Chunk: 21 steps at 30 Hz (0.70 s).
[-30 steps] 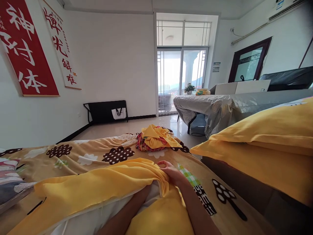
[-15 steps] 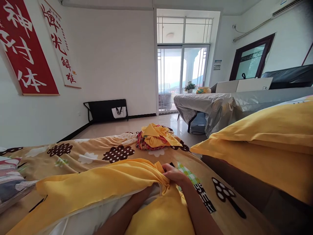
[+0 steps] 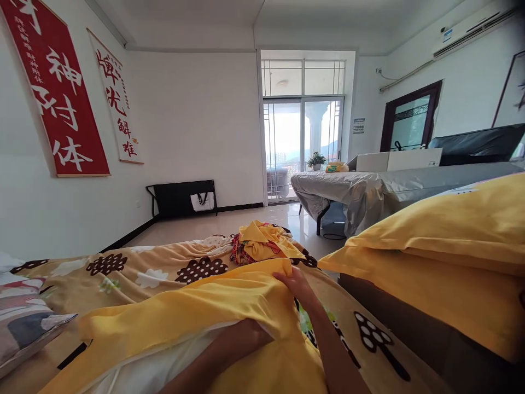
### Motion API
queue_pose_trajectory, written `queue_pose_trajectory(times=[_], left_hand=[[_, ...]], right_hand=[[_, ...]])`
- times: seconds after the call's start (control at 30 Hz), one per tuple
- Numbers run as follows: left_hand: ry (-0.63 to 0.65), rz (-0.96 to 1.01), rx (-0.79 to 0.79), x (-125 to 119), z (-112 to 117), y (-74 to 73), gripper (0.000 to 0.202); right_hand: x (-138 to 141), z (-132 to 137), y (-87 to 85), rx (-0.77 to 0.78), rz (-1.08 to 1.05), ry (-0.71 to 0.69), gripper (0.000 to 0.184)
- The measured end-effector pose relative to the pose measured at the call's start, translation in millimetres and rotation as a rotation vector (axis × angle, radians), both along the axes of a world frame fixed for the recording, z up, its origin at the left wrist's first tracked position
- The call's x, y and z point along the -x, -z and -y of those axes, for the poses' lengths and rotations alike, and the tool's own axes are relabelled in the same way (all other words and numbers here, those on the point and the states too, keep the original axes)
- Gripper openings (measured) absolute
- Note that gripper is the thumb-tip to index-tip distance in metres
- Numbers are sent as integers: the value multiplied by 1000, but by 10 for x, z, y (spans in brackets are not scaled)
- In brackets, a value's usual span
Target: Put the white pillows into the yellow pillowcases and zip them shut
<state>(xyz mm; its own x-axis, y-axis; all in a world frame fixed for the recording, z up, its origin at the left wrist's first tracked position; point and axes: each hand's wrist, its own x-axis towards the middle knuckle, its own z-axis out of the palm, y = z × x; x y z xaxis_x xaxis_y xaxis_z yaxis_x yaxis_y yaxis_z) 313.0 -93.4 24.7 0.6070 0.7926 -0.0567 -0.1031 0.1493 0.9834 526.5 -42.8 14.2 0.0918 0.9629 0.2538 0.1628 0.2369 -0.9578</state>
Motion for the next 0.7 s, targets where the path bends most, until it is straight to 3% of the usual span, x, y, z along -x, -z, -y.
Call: queue_pose_trajectory(times=[0.13,0.3,0.4,0.53,0.63,0.7], left_hand=[[89,67,124,-75,234,-160,24],[-5,411,357,-347,418,-168,45],[-23,518,414,-376,514,-66,53],[12,479,447,-333,593,72,51],[37,421,434,-245,592,99,53],[43,348,354,-102,609,6,53]], right_hand=[[-170,-193,-385,32,226,3,42],[-281,-481,-844,28,572,141,23],[-114,-551,-902,-36,648,239,9],[139,-559,-858,-126,768,269,7],[88,-573,-992,-148,804,338,10],[-50,-571,-1152,-158,811,378,13]])
